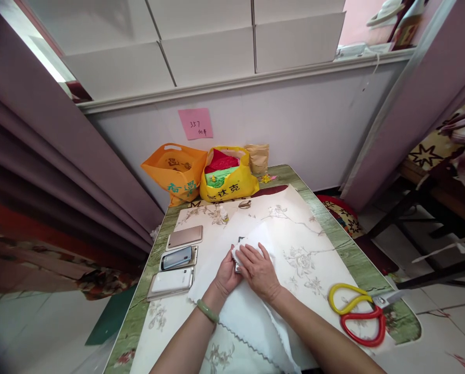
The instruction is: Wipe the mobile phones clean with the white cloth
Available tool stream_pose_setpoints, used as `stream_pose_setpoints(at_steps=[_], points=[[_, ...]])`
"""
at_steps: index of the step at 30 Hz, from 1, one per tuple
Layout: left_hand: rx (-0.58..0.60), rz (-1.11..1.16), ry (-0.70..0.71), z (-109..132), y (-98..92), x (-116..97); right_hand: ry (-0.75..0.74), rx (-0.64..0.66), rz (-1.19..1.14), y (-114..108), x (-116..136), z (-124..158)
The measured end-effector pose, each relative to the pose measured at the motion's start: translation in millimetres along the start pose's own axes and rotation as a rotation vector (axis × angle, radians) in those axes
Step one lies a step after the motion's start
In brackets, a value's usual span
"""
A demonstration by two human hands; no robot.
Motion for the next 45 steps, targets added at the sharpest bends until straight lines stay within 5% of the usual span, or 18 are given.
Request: stream_pose_setpoints(at_steps=[4, 10, 15, 19, 26, 31, 38, 45], points=[[-0.035, -0.036, 0.037, 1.6, -1.2, -3.1, 0.064, 0.125, 0.087, 12.0, -10.7, -9.7], [0.093, -0.050, 0.068, 7.7, 17.8, -6.2, 0.085, 0.106, 0.129, 6.3, -13.2, 4.0], [0.048, -0.035, 0.051, 5.0, 13.4, -5.0, -0.037, 0.122, 0.087, 2.6, 5.1, 21.6], [-0.016, -0.049, 0.059, 5.0, 7.5, -5.4, 0.014, 0.151, 0.081, 6.8, -4.1, 0.0], [0.129, -0.072, 0.064, 11.3, 23.3, -5.9, 0.096, 0.114, 0.122, 6.3, -18.5, -5.0], [0.050, -0.043, 0.031, 6.6, 15.2, -4.7, -0.003, 0.123, 0.091, 2.4, 2.0, 19.7], [-0.063, -0.065, 0.035, 7.4, 3.6, -3.5, 0.071, 0.141, 0.077, 10.6, -11.5, -14.0], [0.091, -0.063, 0.054, 12.3, 22.9, -5.3, 0.085, 0.099, 0.127, 3.1, -12.7, 5.6]])
Point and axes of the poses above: each hand's wrist, its own z-axis away from the middle knuckle, its own y-axis out of the palm, x = y × z, the point moved 8 cm from there along -z, towards the middle knuckle, and after that the axes turned 2 degrees about -x, right-handed, at the moved point
